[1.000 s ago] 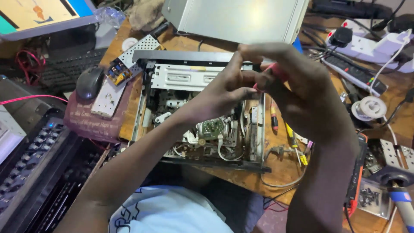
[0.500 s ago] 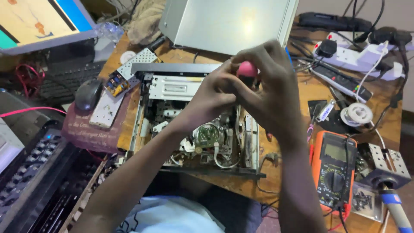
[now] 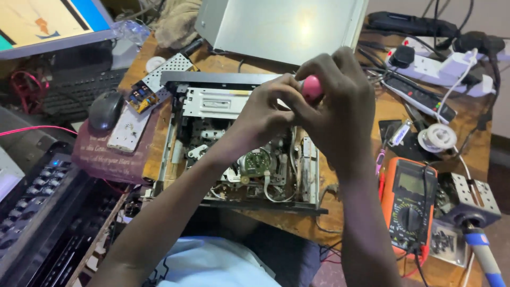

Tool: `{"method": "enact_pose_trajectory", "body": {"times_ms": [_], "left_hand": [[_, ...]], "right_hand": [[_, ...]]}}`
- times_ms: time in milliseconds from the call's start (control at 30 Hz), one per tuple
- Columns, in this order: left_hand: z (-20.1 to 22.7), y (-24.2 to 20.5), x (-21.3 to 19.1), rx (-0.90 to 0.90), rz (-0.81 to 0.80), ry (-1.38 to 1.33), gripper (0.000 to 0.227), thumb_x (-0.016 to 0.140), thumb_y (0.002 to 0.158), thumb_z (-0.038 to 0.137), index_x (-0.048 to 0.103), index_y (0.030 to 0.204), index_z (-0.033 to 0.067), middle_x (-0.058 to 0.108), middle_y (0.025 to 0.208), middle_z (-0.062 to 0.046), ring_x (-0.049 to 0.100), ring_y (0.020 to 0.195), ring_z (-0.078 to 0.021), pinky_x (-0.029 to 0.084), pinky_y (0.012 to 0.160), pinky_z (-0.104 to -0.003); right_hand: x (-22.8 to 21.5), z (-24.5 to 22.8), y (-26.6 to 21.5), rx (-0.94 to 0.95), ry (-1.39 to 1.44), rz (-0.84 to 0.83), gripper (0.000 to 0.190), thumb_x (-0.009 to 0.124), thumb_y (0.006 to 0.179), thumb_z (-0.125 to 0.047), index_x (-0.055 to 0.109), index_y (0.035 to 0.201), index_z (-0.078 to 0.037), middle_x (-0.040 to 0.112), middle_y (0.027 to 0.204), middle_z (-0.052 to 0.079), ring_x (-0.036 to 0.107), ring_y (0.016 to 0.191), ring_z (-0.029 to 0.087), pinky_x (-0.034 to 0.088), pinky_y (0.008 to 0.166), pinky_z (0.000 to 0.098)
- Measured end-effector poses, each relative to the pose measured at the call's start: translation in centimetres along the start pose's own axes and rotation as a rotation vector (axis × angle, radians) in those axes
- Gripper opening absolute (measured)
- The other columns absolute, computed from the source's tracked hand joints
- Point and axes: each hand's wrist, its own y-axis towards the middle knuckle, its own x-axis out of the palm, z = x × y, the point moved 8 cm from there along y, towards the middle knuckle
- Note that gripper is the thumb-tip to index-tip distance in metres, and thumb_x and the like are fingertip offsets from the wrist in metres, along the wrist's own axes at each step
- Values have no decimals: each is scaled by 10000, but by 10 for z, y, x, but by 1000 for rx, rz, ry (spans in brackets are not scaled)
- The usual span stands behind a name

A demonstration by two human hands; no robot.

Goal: The person uses a pink screwdriver to work on the internal components of a disassembled electronic device, likely a VCR or DVD player. They manipulate wires and parts within the chassis while seated at a cluttered workbench.

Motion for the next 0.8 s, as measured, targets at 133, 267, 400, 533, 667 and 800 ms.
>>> {"method": "enact_pose_trajectory", "body": {"times_ms": [133, 267, 400, 533, 667, 800], "left_hand": [[14, -3, -8, 102, -83, 33, 341, 755, 999, 96, 708, 1335, 61, 765, 1295, -126, 780, 1127, -247, 695, 952, -352], [10, -6, 3, 1, -304, -145, 376, 598, 1096, 79, 564, 1471, 77, 675, 1423, -155, 684, 1325, -265, 598, 1131, -377], [10, -8, 14, -57, -311, -83, 400, 776, 976, 175, 579, 1315, 96, 532, 1429, -134, 615, 1302, -275, 635, 1085, -368], [1, -3, 2, -45, 35, 203, 390, 792, 853, 26, 477, 1041, 161, 610, 1026, -58, 564, 804, -160, 452, 573, -255], [6, -5, -2, 158, -16, 262, 333, 738, 978, -7, 579, 1248, 107, 681, 1152, -81, 684, 952, -197, 618, 838, -311], [17, -8, 7, 135, -238, -25, 479, 543, 1003, -202, 626, 1413, 30, 723, 1393, -171, 714, 1323, -282, 592, 1207, -394]], "right_hand": [[-16, -15, -3, 9, 534, -328, 394, 659, 1117, -55, 543, 1493, -27, 519, 1500, 212, 563, 1453, 348, 502, 1187, 426], [-24, -9, -5, -25, 323, -219, 423, 785, 959, 107, 691, 1356, -7, 646, 1340, 209, 668, 1187, 336, 659, 968, 403], [-12, 14, -10, 38, 5, 57, 651, 1162, 904, -280, 578, 987, -6, 570, 957, 129, 496, 785, 232, 436, 616, 353], [-16, 0, -3, 85, -51, 120, 698, 900, 959, -643, 532, 917, -51, 519, 857, 65, 475, 693, 248, 395, 650, 443], [-16, -5, -4, 51, 404, -211, 332, 714, 974, -105, 599, 1278, -36, 529, 1378, 170, 519, 1331, 331, 462, 1130, 449], [-26, 5, -7, 31, 429, -210, 545, 656, 933, 302, 685, 1383, -4, 674, 1385, 216, 676, 1344, 362, 652, 977, 380]]}}
